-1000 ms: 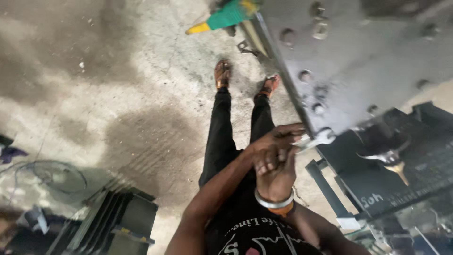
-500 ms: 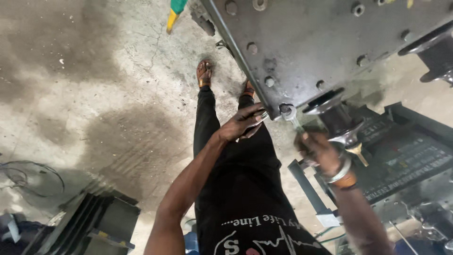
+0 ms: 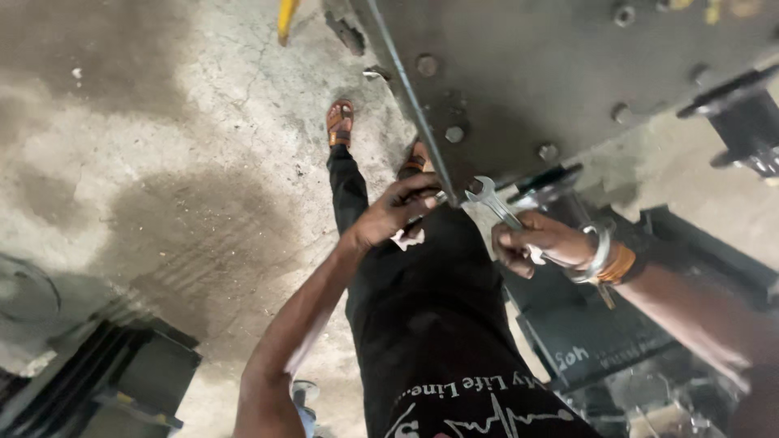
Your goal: The person uses open-end wrenches to loosen and remove bolts from the flanged top of a large metal transformer-style unit, working bolt by bolt around the cover while bracing the unit with the other hand. They reposition around the unit, set wrenches on the housing, and continue unscrewing fasteners by hand and with the wrenches.
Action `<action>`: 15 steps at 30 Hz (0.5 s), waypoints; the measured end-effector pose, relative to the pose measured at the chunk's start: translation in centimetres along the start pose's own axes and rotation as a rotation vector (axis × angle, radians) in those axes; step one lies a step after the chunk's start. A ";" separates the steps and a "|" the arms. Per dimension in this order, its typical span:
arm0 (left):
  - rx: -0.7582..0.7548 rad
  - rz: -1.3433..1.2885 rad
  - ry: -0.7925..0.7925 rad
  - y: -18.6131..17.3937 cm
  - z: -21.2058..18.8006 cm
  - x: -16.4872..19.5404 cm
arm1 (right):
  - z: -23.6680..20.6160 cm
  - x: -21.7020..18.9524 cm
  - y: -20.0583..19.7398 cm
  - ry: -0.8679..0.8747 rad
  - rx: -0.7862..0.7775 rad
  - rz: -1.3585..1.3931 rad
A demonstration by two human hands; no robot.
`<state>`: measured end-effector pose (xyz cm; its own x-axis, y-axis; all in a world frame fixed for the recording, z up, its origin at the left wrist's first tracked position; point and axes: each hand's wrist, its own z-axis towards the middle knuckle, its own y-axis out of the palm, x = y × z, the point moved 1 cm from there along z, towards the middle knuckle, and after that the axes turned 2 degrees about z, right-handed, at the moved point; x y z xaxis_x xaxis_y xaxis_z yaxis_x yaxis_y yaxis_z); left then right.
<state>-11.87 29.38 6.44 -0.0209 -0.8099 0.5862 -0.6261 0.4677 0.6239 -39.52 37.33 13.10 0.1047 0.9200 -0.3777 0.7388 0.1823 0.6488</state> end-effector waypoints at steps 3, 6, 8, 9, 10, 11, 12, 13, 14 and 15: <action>0.030 0.035 0.043 0.3 0.0 0.6 | 1.5 -0.1 -1.5 -0.027 -0.238 -0.086; 0.013 0.261 -0.050 0.3 0.0 0.6 | 2.1 1.7 -3.3 0.041 -0.133 -0.042; 0.010 0.416 0.114 0.2 -0.1 0.5 | 1.8 3.0 -4.0 0.109 -0.049 -0.079; -0.005 0.492 0.197 0.2 -0.1 0.5 | 1.5 3.6 -4.0 0.125 -0.040 -0.147; -0.026 0.466 0.220 0.1 0.0 0.3 | 1.4 4.0 -3.7 0.136 -0.026 -0.223; -0.039 0.445 0.242 0.1 0.0 0.1 | 1.5 4.3 -3.2 0.091 0.025 -0.153; -0.047 0.417 0.257 0.0 0.0 -0.1 | 1.7 4.8 -2.3 0.054 0.070 -0.078; -0.044 0.426 0.246 -0.1 0.0 -0.3 | 1.8 5.2 -1.2 0.024 0.117 0.005; -0.047 0.433 0.232 -0.2 0.0 -0.5 | 2.4 6.2 0.7 -0.065 0.194 0.133; -0.057 0.442 0.225 -0.2 0.0 -0.6 | 3.3 7.4 2.8 -0.158 0.281 0.254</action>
<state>-11.74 29.74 5.92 -0.1021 -0.4363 0.8940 -0.5513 0.7729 0.3143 -34.47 43.54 9.90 0.3923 0.8549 -0.3396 0.8269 -0.1659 0.5373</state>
